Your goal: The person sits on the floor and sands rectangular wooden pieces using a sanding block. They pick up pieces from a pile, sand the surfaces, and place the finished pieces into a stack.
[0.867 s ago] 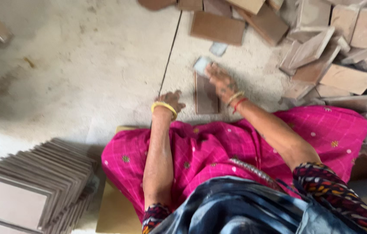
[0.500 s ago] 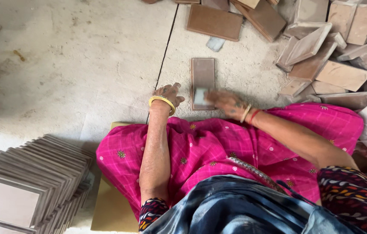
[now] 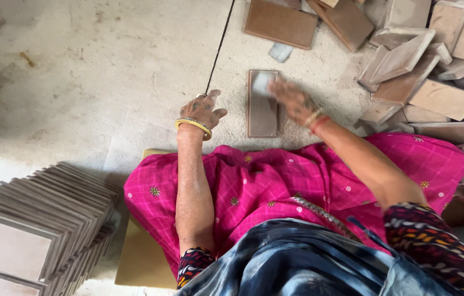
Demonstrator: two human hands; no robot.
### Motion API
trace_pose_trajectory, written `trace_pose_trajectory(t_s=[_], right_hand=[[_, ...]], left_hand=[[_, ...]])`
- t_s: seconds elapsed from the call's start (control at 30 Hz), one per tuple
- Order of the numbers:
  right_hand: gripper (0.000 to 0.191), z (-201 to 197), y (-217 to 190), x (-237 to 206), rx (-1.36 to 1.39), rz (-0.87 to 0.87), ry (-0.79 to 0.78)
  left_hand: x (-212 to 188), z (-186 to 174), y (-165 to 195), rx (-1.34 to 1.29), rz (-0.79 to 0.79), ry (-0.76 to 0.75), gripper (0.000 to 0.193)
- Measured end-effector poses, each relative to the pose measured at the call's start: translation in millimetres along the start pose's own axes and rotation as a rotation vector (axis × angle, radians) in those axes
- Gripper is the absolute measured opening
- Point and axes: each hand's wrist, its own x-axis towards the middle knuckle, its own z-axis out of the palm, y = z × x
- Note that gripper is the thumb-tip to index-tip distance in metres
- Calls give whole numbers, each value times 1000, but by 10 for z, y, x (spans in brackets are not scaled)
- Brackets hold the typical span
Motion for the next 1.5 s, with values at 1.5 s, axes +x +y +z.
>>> trace_pose_trajectory(t_s=[1.5], right_hand=[[65,97,-431,-437,239,-416,-181]], left_hand=[[102,171,-115,79,-36,-53,57]])
